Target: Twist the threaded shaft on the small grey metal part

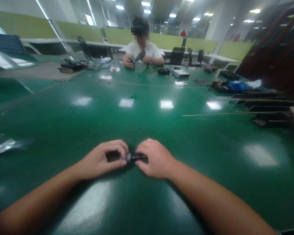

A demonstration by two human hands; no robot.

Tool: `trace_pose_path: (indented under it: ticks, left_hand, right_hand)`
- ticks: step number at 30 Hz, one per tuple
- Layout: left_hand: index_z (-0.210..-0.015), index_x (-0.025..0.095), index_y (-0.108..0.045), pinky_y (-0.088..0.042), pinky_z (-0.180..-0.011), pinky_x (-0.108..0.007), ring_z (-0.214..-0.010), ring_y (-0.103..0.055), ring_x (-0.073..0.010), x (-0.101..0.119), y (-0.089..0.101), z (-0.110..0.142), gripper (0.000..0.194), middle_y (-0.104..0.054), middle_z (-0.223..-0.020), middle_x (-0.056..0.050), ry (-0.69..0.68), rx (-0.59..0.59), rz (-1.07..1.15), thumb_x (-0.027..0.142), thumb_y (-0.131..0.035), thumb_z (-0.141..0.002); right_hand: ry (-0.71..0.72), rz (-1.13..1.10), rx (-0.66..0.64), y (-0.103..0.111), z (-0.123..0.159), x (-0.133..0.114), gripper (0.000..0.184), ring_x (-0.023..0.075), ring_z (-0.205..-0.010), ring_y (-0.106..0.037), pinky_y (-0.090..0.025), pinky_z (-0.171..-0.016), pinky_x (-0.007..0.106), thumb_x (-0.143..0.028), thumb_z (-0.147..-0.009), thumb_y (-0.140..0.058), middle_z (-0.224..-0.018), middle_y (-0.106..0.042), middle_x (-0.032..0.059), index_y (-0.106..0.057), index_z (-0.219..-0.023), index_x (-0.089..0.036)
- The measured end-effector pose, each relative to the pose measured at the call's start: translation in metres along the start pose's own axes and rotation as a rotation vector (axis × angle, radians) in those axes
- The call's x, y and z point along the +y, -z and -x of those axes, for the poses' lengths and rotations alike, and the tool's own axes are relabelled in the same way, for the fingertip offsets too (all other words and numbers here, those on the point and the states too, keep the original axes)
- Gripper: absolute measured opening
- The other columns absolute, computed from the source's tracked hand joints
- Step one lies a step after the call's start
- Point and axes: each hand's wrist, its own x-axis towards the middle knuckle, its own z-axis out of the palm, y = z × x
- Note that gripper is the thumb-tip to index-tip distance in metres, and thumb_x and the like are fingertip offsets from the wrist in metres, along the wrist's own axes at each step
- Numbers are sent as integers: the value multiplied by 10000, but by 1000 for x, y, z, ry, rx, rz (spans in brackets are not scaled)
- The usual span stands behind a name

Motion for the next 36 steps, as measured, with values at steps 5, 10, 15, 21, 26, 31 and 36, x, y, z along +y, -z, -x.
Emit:
trace_pose_path:
  ticks: [5,10,15,21,26,31,36]
  left_hand:
    - [-796,161,-704,-503,-839,-287,-889,-650,-178,3,1,-1,106,-682,-929,-59,-4,-28,27,232,-684,-872]
    - [-846,161,-676,-505,-828,-297,-884,-639,-186,1,0,0,74,-679,-928,-58,19,-21,7,231,-693,-838]
    - [-897,163,-649,-493,-802,-285,-879,-627,-184,0,-1,0,102,-663,-931,-46,38,-39,-34,197,-694,-812]
    - [-866,163,-646,-490,-796,-279,-867,-629,-181,2,-1,-1,80,-659,-918,-38,46,-42,-47,188,-694,-807]
    - [-872,164,-651,-492,-798,-277,-869,-632,-180,2,0,-2,85,-661,-918,-39,33,-50,-33,209,-697,-817]
    - [-865,164,-664,-495,-812,-283,-874,-636,-179,1,1,-2,100,-662,-921,-38,34,-64,-12,240,-716,-825]
    - [-872,166,-667,-492,-833,-285,-892,-637,-177,-1,1,-2,116,-662,-931,-38,28,-76,-3,260,-725,-836]
  right_hand:
    - [9,7,-21,0,0,0,189,219,-972,-625,-484,-892,375,-222,-802,-720,-1016,-717,59,-696,-988,-194]
    - [17,8,-22,-1,0,-1,173,213,-958,-628,-476,-885,370,-222,-810,-716,-1004,-717,62,-691,-980,-197]
    - [23,9,-26,-1,0,0,170,213,-964,-628,-468,-884,365,-229,-818,-712,-1011,-718,57,-686,-983,-199]
    - [33,11,-19,-2,-1,0,142,207,-966,-629,-463,-885,360,-229,-828,-714,-1001,-722,52,-692,-967,-207]
    - [45,12,-17,-1,0,1,127,205,-965,-630,-461,-884,359,-236,-838,-711,-996,-727,49,-694,-961,-210]
    - [46,5,-13,-1,0,1,115,210,-960,-628,-459,-881,361,-240,-843,-704,-996,-730,48,-700,-953,-207]
    - [54,4,-11,-2,0,1,120,207,-971,-624,-458,-883,360,-240,-844,-704,-998,-729,41,-705,-960,-210]
